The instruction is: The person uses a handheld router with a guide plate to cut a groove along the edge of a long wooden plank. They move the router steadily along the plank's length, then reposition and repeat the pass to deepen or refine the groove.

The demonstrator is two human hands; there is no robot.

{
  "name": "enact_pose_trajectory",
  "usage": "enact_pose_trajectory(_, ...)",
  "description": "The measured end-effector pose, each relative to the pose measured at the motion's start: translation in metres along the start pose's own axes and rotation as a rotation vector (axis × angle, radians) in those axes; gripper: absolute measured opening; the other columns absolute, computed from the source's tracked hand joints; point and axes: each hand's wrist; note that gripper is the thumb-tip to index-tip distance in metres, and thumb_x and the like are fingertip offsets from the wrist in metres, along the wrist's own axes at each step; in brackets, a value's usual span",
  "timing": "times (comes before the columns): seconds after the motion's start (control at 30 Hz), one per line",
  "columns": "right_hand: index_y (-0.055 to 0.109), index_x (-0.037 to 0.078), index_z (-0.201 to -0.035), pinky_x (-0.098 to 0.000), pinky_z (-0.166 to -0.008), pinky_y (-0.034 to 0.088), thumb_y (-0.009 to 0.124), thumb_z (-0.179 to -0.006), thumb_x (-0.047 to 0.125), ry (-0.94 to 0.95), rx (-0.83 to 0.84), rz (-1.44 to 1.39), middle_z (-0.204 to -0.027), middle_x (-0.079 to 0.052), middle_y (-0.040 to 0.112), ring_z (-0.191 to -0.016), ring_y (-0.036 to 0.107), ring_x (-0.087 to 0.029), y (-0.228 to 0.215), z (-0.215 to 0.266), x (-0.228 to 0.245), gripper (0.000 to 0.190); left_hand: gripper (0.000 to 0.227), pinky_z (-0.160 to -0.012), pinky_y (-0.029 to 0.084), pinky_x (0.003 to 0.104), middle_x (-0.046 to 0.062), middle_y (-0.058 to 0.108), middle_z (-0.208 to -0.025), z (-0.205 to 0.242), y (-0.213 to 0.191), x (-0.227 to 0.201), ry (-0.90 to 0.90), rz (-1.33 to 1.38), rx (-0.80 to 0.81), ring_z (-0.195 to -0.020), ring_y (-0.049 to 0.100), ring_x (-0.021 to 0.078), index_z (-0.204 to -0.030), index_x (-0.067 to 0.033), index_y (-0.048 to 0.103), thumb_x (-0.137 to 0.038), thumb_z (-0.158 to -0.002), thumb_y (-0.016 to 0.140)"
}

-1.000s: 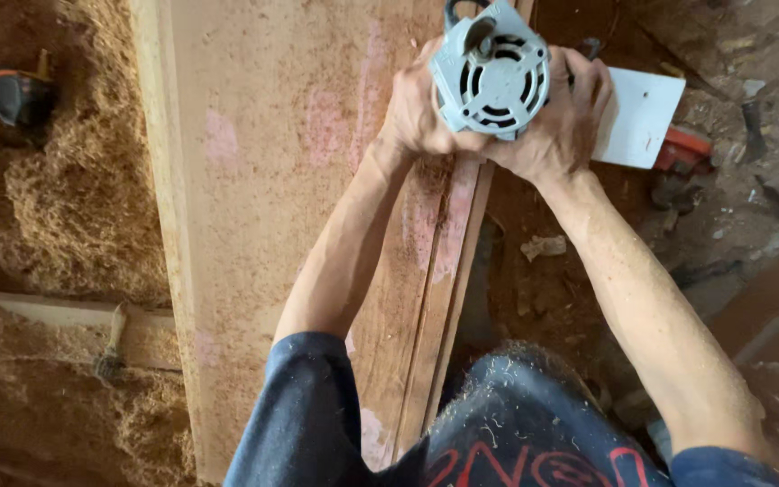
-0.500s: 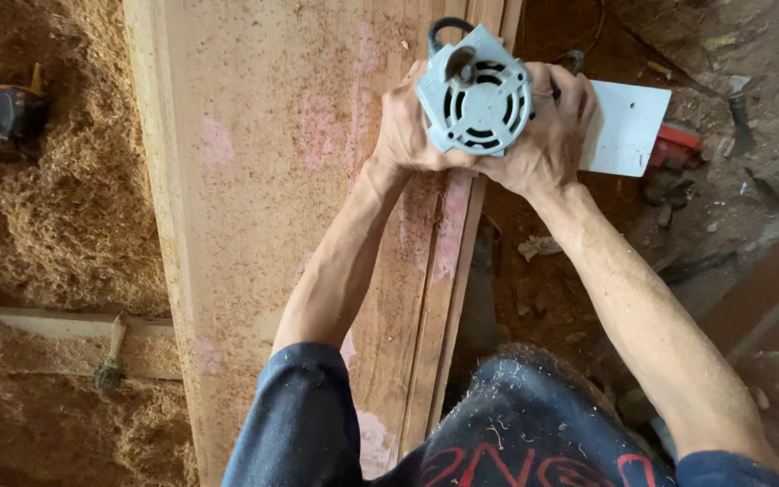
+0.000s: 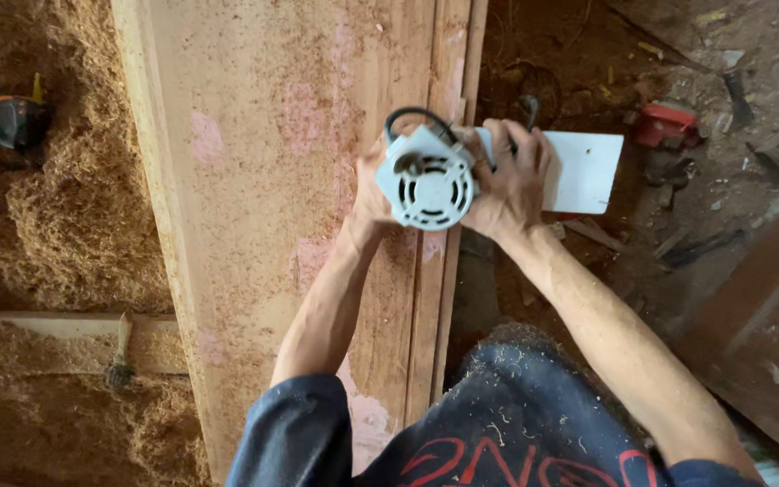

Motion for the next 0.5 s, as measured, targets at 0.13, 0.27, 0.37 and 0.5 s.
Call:
enact_pose_trajectory(0.13, 0.045, 0.007, -0.147, -0.0682, -0.108, 0.033, 0.089, -0.070, 0.059, -0.050, 0.048, 0.039, -0.136, -0.023, 0.044, -0.131, 0.038, -0.040, -0.007, 0.022, 0.011, 0.103, 0.064, -0.101, 0.059, 0.041, 0.016, 0.071, -0.124, 0.020, -0.001, -0.031, -0.079, -0.013, 0.009, -0.112, 0.072, 0.0343, -0.129, -0.0038, 0.063, -0.034, -0.077, 0.085)
enact_pose_trajectory(0.27, 0.046, 0.006, -0.150, -0.0671, -0.110, 0.033, 0.088, -0.078, 0.054, -0.045, 0.028, 0.068, -0.141, -0.023, 0.043, -0.133, 0.039, -0.040, -0.008, 0.038, 0.019, 0.097, 0.054, -0.098, 0.060, 0.040, 0.014, 0.072, -0.122, 0.029, -0.005, -0.046, -0.088, -0.024, 0.002, -0.110, 0.073, 0.0315, -0.127, -0.0051, 0.066, -0.026, -0.080, 0.083)
enact_pose_trajectory(0.37, 0.050, 0.005, -0.144, -0.0669, -0.110, 0.034, 0.087, -0.076, 0.054, -0.034, 0.033, 0.060, -0.140, -0.023, 0.044, -0.132, 0.040, -0.040, -0.009, 0.044, 0.021, 0.092, 0.054, -0.098, 0.059, 0.040, 0.014, 0.071, -0.122, 0.033, -0.004, -0.048, -0.052, 0.037, -0.024, -0.111, 0.072, 0.0321, -0.126, -0.0049, 0.065, -0.026, -0.079, 0.082)
enact_pose_trajectory(0.5, 0.055, 0.007, -0.136, -0.0670, -0.110, 0.034, 0.084, -0.073, 0.057, -0.011, -0.005, -0.033, -0.134, -0.018, 0.049, -0.131, 0.042, -0.037, -0.006, 0.063, 0.040, 0.086, 0.049, -0.096, 0.059, 0.041, 0.012, 0.071, -0.121, 0.065, -0.003, -0.059, -0.100, 0.016, -0.006, -0.110, 0.071, 0.0320, -0.123, -0.0069, 0.066, -0.025, -0.079, 0.081)
Point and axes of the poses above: each hand's wrist, its own z-axis away from the middle knuckle, its own y-axis out of the palm, x = y × z
